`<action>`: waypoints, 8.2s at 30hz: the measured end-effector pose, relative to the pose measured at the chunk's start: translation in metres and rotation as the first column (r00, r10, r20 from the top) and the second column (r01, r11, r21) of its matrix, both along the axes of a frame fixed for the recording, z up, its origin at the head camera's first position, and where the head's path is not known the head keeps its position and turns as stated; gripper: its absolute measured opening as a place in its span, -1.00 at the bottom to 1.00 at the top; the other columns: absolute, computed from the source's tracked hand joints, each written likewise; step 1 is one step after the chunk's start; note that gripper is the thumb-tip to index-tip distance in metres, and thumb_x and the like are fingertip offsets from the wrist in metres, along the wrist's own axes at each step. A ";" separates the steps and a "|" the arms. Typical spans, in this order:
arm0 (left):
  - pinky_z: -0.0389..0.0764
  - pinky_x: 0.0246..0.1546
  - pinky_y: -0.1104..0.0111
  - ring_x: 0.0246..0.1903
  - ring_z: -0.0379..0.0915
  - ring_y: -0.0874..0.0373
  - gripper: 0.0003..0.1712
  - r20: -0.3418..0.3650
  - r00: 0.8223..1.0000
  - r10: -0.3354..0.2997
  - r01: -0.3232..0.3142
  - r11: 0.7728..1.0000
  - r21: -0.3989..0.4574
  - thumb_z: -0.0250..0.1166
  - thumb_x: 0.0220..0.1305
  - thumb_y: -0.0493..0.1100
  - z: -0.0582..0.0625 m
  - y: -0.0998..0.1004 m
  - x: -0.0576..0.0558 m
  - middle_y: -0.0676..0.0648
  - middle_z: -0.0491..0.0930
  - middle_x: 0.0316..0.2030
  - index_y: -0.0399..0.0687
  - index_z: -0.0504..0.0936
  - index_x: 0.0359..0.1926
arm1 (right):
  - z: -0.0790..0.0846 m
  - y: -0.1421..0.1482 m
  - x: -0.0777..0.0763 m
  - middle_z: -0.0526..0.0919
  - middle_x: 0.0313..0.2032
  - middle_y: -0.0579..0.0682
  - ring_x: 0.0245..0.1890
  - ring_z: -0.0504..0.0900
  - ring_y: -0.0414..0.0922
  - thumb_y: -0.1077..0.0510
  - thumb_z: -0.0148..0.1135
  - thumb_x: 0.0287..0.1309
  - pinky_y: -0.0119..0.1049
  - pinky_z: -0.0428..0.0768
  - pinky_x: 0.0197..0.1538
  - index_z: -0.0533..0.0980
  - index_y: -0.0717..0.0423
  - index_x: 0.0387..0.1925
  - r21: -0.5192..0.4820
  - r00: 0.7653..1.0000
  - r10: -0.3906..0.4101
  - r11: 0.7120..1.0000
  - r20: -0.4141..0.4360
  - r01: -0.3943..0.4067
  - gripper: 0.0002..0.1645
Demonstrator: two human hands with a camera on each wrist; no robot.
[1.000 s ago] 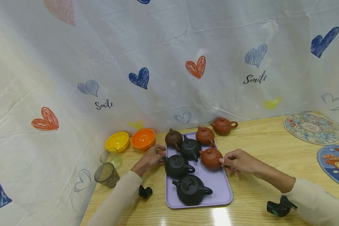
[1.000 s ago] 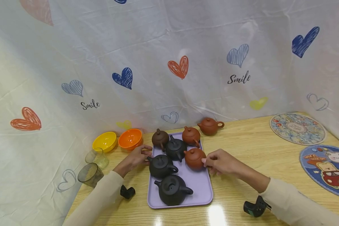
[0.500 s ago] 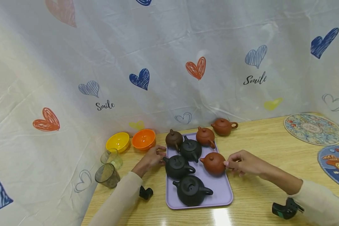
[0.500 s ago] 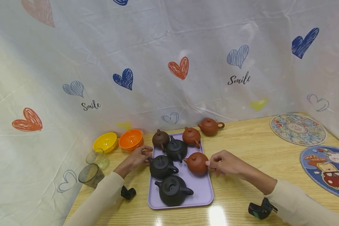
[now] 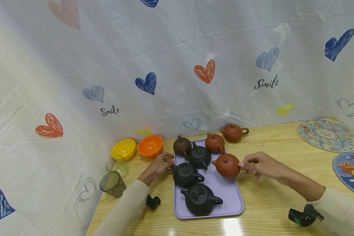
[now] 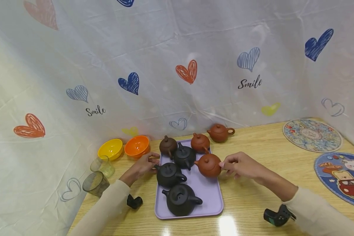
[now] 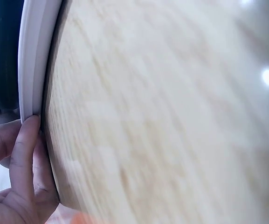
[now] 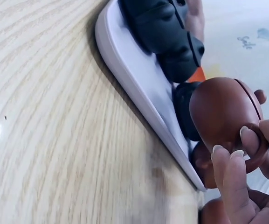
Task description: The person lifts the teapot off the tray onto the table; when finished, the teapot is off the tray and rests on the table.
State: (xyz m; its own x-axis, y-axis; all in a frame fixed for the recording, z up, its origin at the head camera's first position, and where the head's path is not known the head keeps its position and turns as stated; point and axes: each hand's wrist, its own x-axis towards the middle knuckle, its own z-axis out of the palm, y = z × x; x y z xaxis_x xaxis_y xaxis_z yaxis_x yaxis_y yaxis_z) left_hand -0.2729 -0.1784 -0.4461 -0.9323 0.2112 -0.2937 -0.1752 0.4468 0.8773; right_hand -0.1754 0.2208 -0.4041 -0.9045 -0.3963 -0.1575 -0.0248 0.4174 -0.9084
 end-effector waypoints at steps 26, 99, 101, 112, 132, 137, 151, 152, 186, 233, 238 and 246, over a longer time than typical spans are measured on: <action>0.76 -0.13 0.19 -0.22 0.57 0.03 -0.57 0.023 1.000 0.006 -0.006 1.000 0.010 0.08 0.36 -0.51 0.002 0.000 -0.001 -0.30 0.54 -0.05 -0.27 0.42 0.22 | 0.006 0.056 -0.033 0.64 0.05 0.07 -0.13 0.65 -0.25 0.03 0.08 0.46 -0.17 0.71 -0.15 0.58 0.31 0.01 0.008 0.994 -0.108 0.994 0.003 0.108 -0.59; 0.76 -0.14 0.17 -0.21 0.55 0.02 -0.57 0.016 1.000 -0.005 0.004 1.000 0.025 0.09 0.36 -0.51 0.002 -0.001 0.001 -0.29 0.54 -0.06 -0.28 0.42 0.22 | -0.020 0.093 -0.079 0.64 -0.19 -0.45 -0.16 0.66 -0.26 -0.12 0.19 0.39 -0.28 0.69 -0.12 0.56 0.04 0.05 -0.012 0.964 -0.265 0.964 -0.022 0.265 -0.61; 0.76 -0.14 0.18 -0.21 0.55 0.02 -0.57 0.013 1.000 -0.005 0.005 1.000 0.020 0.08 0.36 -0.51 0.002 0.000 0.000 -0.30 0.54 -0.06 -0.28 0.42 0.22 | -0.016 0.096 -0.074 0.63 -0.20 -0.49 -0.17 0.66 -0.25 -0.13 0.17 0.40 -0.28 0.69 -0.11 0.56 0.03 0.05 -0.013 0.961 -0.273 0.962 -0.052 0.272 -0.61; 0.76 -0.14 0.18 -0.20 0.57 0.02 -0.57 0.000 1.000 0.000 0.000 1.000 0.016 0.10 0.35 -0.52 0.003 0.002 0.001 -0.30 0.54 -0.05 -0.29 0.42 0.21 | 0.000 0.062 -0.028 0.64 -0.22 -0.05 -0.26 0.62 -0.12 -0.05 0.16 0.42 -0.19 0.68 -0.23 0.54 0.27 0.07 0.019 0.981 -0.169 0.985 -0.095 0.172 -0.53; 0.75 -0.10 0.14 -0.21 0.56 0.03 -0.54 0.008 1.000 0.008 -0.008 1.000 0.012 0.10 0.32 -0.54 0.003 0.001 0.003 -0.31 0.55 -0.04 -0.30 0.43 0.22 | -0.025 -0.047 0.025 0.60 -0.43 0.03 -0.51 0.57 -0.17 0.09 0.29 0.29 -0.36 0.51 -0.54 0.61 0.27 -0.18 -0.162 0.993 0.090 0.984 0.073 -0.077 -0.72; 0.76 -0.11 0.17 -0.25 0.57 0.04 -0.57 0.009 1.000 0.008 -0.008 1.000 0.012 0.14 0.35 -0.49 0.003 0.001 0.003 -0.30 0.56 -0.05 -0.29 0.43 0.22 | -0.028 -0.062 0.029 0.59 -0.36 0.02 -0.48 0.59 -0.16 0.08 0.30 0.28 -0.39 0.49 -0.55 0.62 0.21 -0.22 -0.165 0.991 0.113 0.981 0.065 -0.101 -0.76; 0.76 -0.14 0.19 -0.27 0.58 0.04 -0.61 -0.007 1.000 0.012 -0.012 1.000 0.011 0.17 0.38 -0.44 0.002 -0.001 0.003 -0.29 0.56 -0.07 -0.30 0.43 0.20 | -0.034 -0.090 0.038 0.60 -0.48 -0.04 -0.55 0.55 -0.15 -0.06 0.25 0.34 -0.38 0.45 -0.60 0.67 0.11 -0.27 -0.130 0.978 0.139 0.984 0.158 -0.119 -0.69; 0.76 -0.14 0.19 -0.26 0.59 0.04 -0.61 -0.011 1.000 0.009 -0.009 1.000 0.010 0.16 0.37 -0.45 0.001 -0.001 0.003 -0.30 0.57 -0.07 -0.30 0.43 0.20 | -0.035 -0.091 0.039 0.59 -0.48 -0.04 -0.55 0.55 -0.15 -0.06 0.24 0.34 -0.37 0.45 -0.60 0.67 0.11 -0.28 -0.127 0.977 0.142 0.984 0.160 -0.122 -0.67; 0.75 -0.12 0.15 -0.22 0.59 0.06 -0.60 0.006 1.000 0.021 -0.021 0.999 0.040 0.09 0.38 -0.51 -0.001 0.000 0.001 -0.32 0.56 -0.04 -0.29 0.43 0.20 | -0.032 -0.092 0.042 0.58 -0.62 -0.04 -0.59 0.54 -0.20 -0.04 0.24 0.35 -0.45 0.42 -0.64 0.59 0.37 -0.44 -0.146 0.969 0.187 0.976 0.161 -0.164 -0.50; 0.75 -0.11 0.15 -0.20 0.59 0.05 -0.61 -0.012 1.000 0.005 -0.005 0.999 0.031 0.09 0.38 -0.50 -0.001 -0.001 0.001 -0.33 0.57 -0.04 -0.32 0.43 0.20 | -0.003 0.008 0.014 0.67 -0.32 0.10 -0.28 0.67 -0.01 0.10 0.15 0.41 -0.24 0.68 -0.42 0.59 0.39 -0.31 -0.142 0.969 0.234 0.965 0.076 -0.222 -0.63; 0.75 -0.11 0.15 -0.20 0.59 0.05 -0.61 -0.006 1.000 0.009 -0.009 1.000 0.030 0.10 0.38 -0.50 -0.001 0.000 0.001 -0.32 0.57 -0.05 -0.31 0.44 0.20 | -0.003 0.027 0.012 0.66 -0.31 0.10 -0.27 0.66 0.02 0.11 0.12 0.43 -0.22 0.68 -0.41 0.57 0.42 -0.29 -0.132 0.973 0.216 0.970 0.078 -0.205 -0.62; 0.75 -0.10 0.14 -0.17 0.59 0.03 -0.60 0.005 1.000 0.015 -0.016 0.999 0.029 0.07 0.39 -0.50 0.000 0.000 0.000 -0.32 0.56 -0.03 -0.30 0.43 0.21 | -0.006 0.052 0.002 0.66 -0.32 0.06 -0.28 0.64 0.03 0.10 0.09 0.45 -0.22 0.69 -0.43 0.58 0.40 -0.28 -0.077 0.975 0.213 0.975 0.056 -0.208 -0.61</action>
State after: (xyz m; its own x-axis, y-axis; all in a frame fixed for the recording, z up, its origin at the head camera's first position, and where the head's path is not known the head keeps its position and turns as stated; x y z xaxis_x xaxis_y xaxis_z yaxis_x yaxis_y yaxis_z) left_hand -0.2724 -0.1781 -0.4463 -0.9340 0.2051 -0.2925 -0.1864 0.4187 0.8888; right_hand -0.1730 0.2725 -0.4097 -0.7886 -0.5888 -0.1771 -0.0463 0.3441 -0.9378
